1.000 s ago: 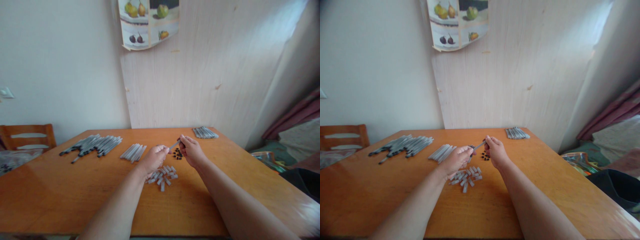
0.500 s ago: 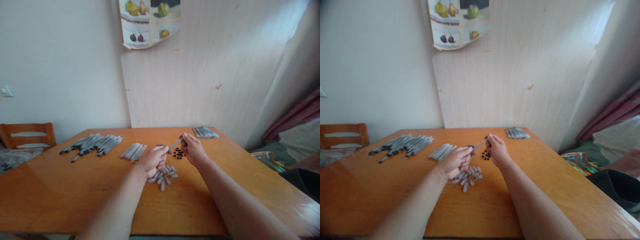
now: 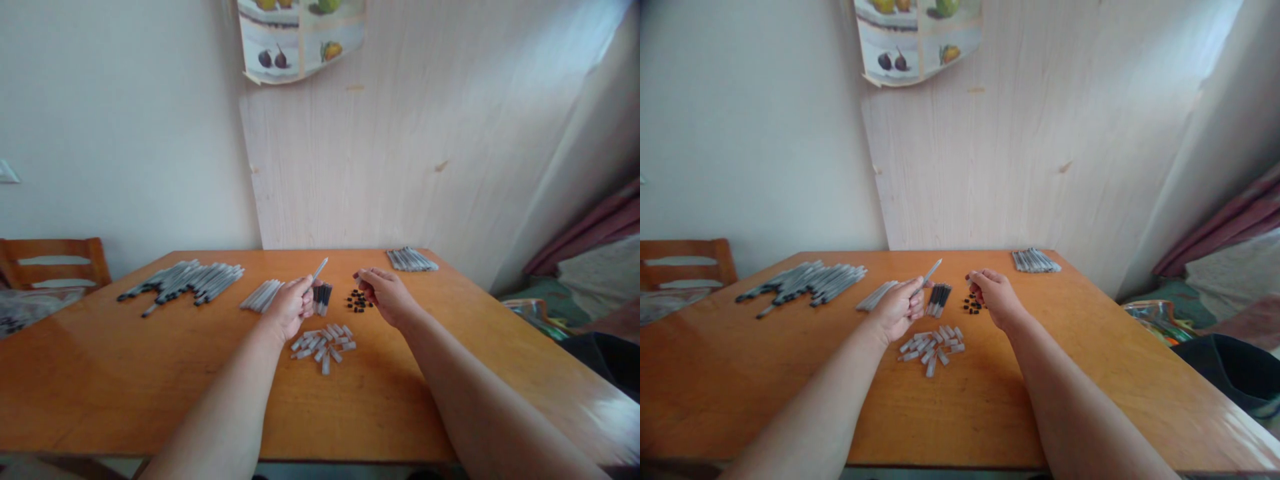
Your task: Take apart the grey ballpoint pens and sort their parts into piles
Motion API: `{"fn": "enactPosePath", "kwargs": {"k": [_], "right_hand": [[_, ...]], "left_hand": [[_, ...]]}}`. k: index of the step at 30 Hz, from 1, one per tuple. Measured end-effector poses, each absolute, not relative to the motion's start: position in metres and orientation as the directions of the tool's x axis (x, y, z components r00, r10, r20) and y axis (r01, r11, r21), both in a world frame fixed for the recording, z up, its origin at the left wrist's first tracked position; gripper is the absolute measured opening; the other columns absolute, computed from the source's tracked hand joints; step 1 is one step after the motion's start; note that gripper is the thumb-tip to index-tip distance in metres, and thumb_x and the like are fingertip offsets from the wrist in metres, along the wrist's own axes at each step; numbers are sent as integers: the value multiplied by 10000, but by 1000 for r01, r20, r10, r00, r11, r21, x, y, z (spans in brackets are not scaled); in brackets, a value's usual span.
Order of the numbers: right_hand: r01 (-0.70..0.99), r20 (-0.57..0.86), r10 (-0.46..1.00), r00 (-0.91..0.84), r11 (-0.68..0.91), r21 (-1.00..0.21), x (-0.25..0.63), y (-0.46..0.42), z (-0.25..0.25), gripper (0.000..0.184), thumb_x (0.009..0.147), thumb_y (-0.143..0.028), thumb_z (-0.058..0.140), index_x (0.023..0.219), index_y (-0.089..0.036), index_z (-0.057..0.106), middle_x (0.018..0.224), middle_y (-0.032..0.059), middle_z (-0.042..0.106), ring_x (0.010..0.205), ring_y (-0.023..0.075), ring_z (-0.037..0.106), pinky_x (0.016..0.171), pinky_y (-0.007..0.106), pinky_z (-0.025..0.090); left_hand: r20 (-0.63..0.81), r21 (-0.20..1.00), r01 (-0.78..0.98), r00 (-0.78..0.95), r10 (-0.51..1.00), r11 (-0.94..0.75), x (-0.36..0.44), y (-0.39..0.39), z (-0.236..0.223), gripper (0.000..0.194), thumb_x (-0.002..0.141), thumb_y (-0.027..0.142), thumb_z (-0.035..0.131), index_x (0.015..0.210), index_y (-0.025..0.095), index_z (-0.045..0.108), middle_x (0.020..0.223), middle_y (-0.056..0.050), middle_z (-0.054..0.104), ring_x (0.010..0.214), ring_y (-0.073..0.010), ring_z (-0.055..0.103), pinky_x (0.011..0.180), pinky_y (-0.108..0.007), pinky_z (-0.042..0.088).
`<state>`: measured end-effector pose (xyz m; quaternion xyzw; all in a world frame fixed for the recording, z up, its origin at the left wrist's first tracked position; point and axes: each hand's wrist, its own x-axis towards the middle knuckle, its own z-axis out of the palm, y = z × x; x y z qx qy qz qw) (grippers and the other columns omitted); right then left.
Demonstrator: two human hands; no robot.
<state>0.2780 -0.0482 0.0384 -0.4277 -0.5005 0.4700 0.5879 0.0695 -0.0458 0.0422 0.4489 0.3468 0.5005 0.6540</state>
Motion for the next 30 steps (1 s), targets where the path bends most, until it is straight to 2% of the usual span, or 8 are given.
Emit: {"fn": "enactPosePath", "kwargs": {"k": [5,9,12,17,23,30], "right_hand": [[-9,116,988,-105,116,-993,276,-49,34,184,713,-315,662,775,-151,605,647,21,620,504,74,465,472,209,339],[192,46,981,-187,82,-978,274,-50,29,153,669,-228,671,774,-161,582,603,3,608,516,94,505,500,219,381],[374,57,977,-204,132,-918,271,-50,23,113,674,-212,651,754,-163,589,583,-11,583,523,102,506,504,222,378],[605,143,966,-217,248,-757,269,-44,11,73,675,-203,637,734,-159,630,663,10,625,599,119,523,530,225,369],[696,134,942,-308,319,-644,270,-41,5,64,695,-213,645,725,-157,654,701,29,665,652,135,558,579,230,386],[719,92,942,-323,307,-624,272,-41,5,88,708,-232,646,729,-147,657,699,33,662,633,136,560,554,233,375]], "left_hand": [[-14,925,-367,219,976,96,68,-44,42,244,833,358,612,879,118,615,461,99,327,345,-26,214,402,-189,181],[-17,922,-375,210,978,97,68,-43,42,238,835,356,606,885,122,610,462,100,330,343,-25,213,401,-188,183],[-21,924,-370,202,979,96,67,-42,42,223,840,344,598,889,126,607,465,99,336,342,-23,212,403,-185,191],[-20,927,-364,189,982,89,66,-40,40,248,831,367,611,885,125,608,476,95,347,347,-23,218,403,-188,190],[-15,929,-360,187,982,83,65,-37,38,282,815,396,632,895,126,618,482,91,371,343,-22,223,402,-193,193],[-16,930,-357,187,982,83,64,-36,38,267,811,374,634,895,121,621,497,79,399,346,-19,222,398,-191,192]]}}
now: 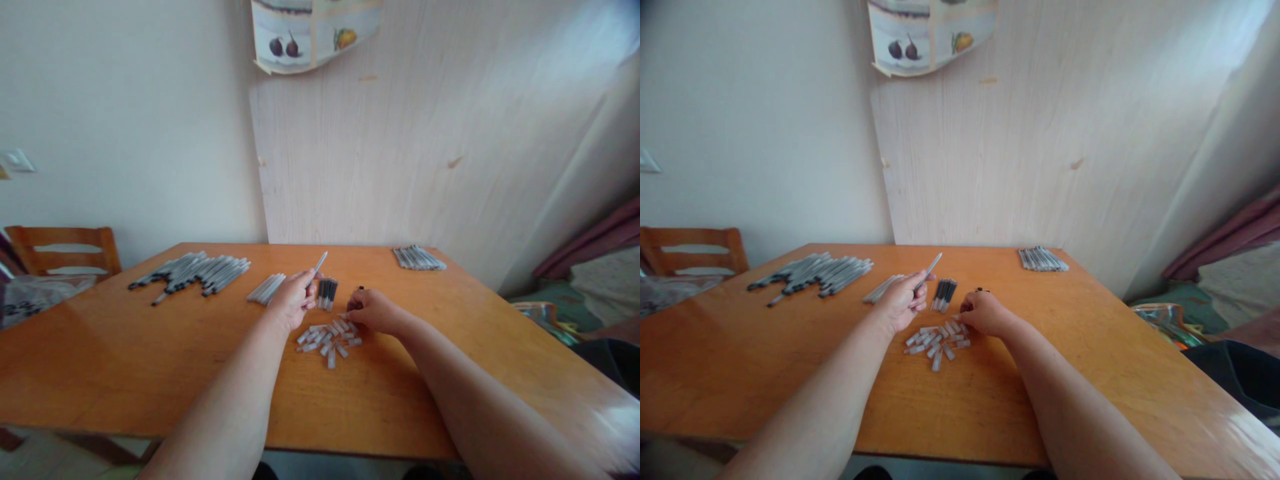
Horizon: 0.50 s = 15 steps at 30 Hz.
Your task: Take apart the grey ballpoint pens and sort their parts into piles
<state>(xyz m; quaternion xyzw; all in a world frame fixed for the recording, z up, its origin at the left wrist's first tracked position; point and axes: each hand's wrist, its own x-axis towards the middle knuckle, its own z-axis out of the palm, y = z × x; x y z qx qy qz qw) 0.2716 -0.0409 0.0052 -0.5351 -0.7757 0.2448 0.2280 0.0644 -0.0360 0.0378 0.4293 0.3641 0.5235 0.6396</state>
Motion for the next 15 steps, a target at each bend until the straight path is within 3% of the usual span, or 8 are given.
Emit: {"fn": "enactPosePath", "kwargs": {"k": [15], "right_hand": [[705,111,920,-375,361,-611,272,-43,5,97,748,-210,589,713,-162,666,676,14,645,627,121,524,567,226,351]], "left_hand": [[-27,928,-360,190,981,95,65,-37,39,234,818,349,629,874,122,619,518,64,431,350,-12,228,403,-188,184]]}}
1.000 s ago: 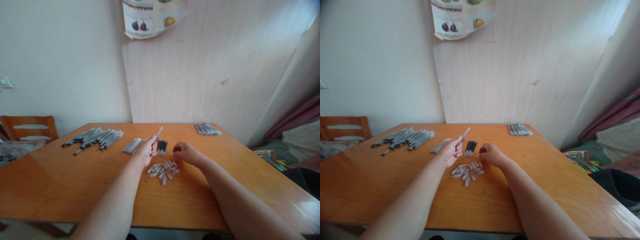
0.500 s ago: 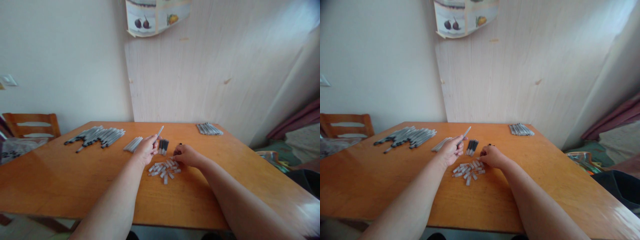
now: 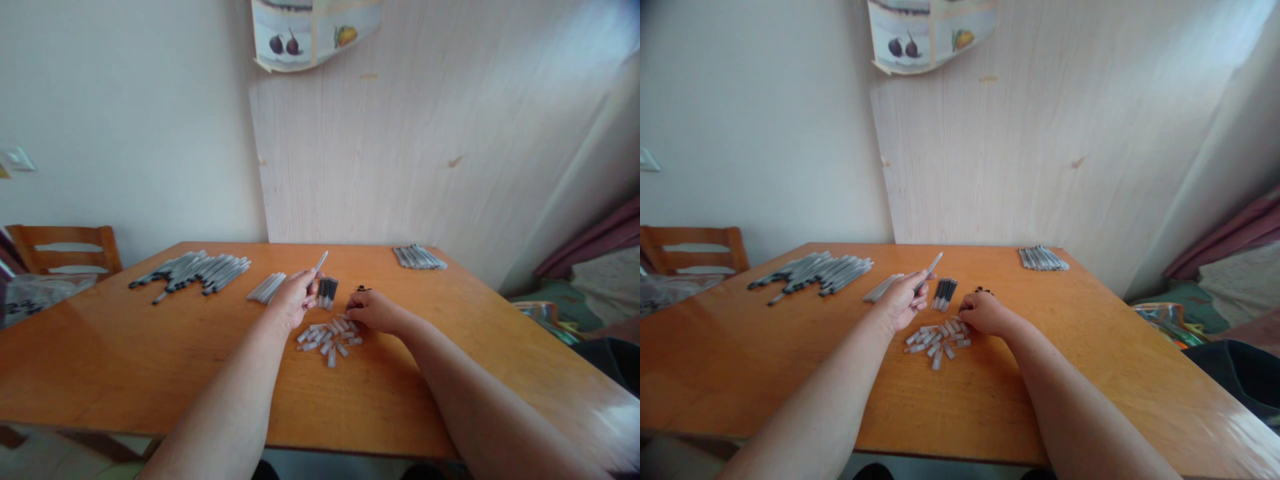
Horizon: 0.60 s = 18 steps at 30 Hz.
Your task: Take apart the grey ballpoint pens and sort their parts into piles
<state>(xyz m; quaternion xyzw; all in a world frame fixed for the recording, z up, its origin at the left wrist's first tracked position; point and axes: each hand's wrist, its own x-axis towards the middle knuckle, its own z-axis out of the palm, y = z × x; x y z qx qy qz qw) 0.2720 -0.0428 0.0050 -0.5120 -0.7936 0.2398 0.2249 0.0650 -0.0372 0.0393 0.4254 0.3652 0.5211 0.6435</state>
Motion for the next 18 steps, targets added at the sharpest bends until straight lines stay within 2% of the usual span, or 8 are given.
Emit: {"fn": "enactPosePath", "kwargs": {"k": [6,11,18], "right_hand": [[705,91,923,-374,346,-618,271,-45,8,104,741,-194,562,700,-164,653,647,4,624,615,120,515,562,227,345],[710,168,939,-300,338,-618,266,-49,18,113,726,-166,527,690,-158,634,646,5,602,627,125,509,585,236,352],[570,241,939,-246,342,-748,252,-62,28,128,763,-261,532,719,-175,616,642,-20,554,614,119,476,570,230,351]], "left_hand": [[-39,927,-365,145,989,90,66,-37,38,195,825,311,619,874,122,617,537,48,466,370,-20,306,404,-173,216],[-49,934,-349,102,994,82,67,-36,37,149,814,261,610,882,129,616,587,3,566,431,-64,457,424,-183,303],[-35,926,-369,137,990,84,70,-37,38,108,822,222,579,893,140,585,755,-74,697,569,-112,591,483,-199,387]]}}
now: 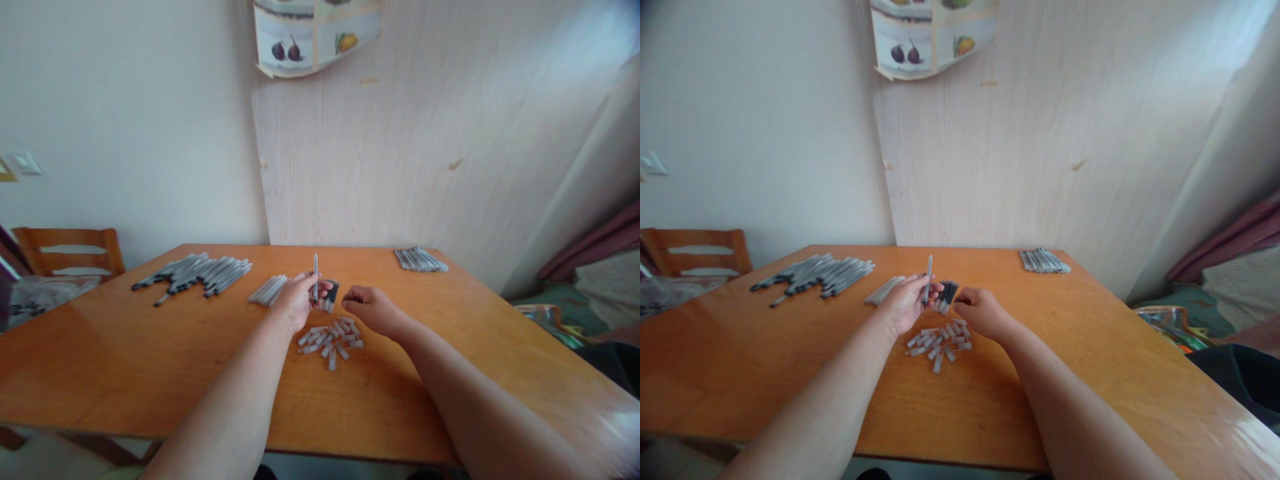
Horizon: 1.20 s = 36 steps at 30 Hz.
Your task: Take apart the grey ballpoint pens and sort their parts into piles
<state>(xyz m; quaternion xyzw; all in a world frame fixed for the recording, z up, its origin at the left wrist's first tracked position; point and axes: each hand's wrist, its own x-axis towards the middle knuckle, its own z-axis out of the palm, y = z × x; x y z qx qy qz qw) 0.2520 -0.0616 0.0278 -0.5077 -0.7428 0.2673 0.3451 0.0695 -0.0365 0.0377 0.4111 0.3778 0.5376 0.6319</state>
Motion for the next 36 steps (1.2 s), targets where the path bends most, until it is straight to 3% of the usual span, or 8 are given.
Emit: {"fn": "enactPosePath", "kwargs": {"k": [15,25,28,36], "right_hand": [[247,105,941,-321,190,-950,236,-72,24,379,872,-484,509,721,-153,613,625,7,570,534,92,464,510,219,339],[-21,50,951,-305,46,-999,234,-72,28,399,774,-549,616,695,-165,541,613,-7,551,487,70,396,457,210,278],[-5,88,953,-291,91,-996,235,-72,29,388,786,-540,606,698,-168,538,610,-14,533,496,71,386,465,210,275],[225,229,949,-214,276,-934,236,-71,27,342,863,-474,508,703,-174,544,602,-23,504,522,89,404,492,215,314]], "left_hand": [[56,917,-399,187,981,23,79,-43,36,202,825,306,629,938,171,530,914,-113,724,761,-173,669,618,-249,468],[135,919,-393,266,955,-21,80,-47,37,216,816,263,632,986,150,560,1023,-136,704,786,-186,665,672,-299,500],[157,916,-401,282,946,-32,79,-45,36,209,817,253,630,985,145,569,1019,-133,702,773,-177,657,698,-317,508],[155,910,-412,258,954,-37,80,-43,34,206,787,272,669,927,157,569,955,-106,711,749,-152,646,690,-278,477]]}}
